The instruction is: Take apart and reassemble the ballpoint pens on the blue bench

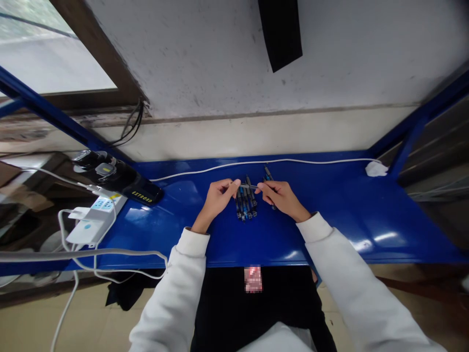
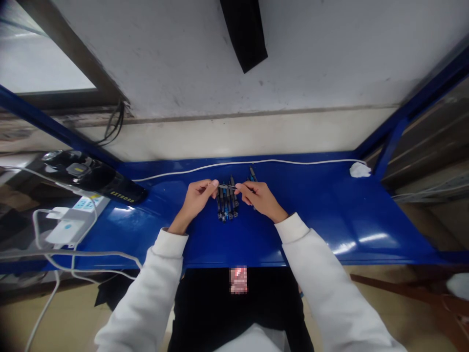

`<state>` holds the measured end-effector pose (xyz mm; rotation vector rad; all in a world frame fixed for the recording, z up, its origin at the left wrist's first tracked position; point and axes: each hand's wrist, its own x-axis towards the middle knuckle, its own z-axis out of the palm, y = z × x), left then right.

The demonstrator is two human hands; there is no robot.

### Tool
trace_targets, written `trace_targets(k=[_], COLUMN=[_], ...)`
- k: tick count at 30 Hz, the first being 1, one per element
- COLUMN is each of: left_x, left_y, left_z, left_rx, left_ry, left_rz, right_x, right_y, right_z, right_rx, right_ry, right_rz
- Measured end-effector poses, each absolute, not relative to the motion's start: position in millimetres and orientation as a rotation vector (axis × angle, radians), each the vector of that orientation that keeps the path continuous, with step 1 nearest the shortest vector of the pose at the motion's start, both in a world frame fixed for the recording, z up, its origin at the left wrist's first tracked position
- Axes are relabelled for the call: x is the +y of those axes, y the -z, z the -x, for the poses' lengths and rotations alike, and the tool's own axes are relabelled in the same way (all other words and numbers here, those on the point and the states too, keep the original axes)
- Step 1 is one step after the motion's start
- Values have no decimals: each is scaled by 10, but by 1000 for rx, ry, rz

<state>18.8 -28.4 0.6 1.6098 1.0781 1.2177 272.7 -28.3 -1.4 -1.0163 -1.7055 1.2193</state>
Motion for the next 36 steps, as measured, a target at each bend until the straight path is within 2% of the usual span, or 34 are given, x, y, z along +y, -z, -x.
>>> trace_targets(k=[7, 14, 21, 36], left_x=[-314, -286, -262, -242], left_y=[8, 24, 14, 51], left_z=[-176, -152, -164, -200], left_rx=[1142, 1142, 1036, 1085], left_ry=[-1184, -1133, -1213, -1178], left_rz=[-1743, -1658, -1517, -1467], right_x=[-267, -266, -251, -249], right_y=[80, 46, 45, 52], right_z=[-2733, -2745, -2745, -2698], right_rx=[-1592, -1758, -1717, -1574], right_ry=[-1547, -1258, -1165, -1279], right_rz=[982, 972, 995, 930])
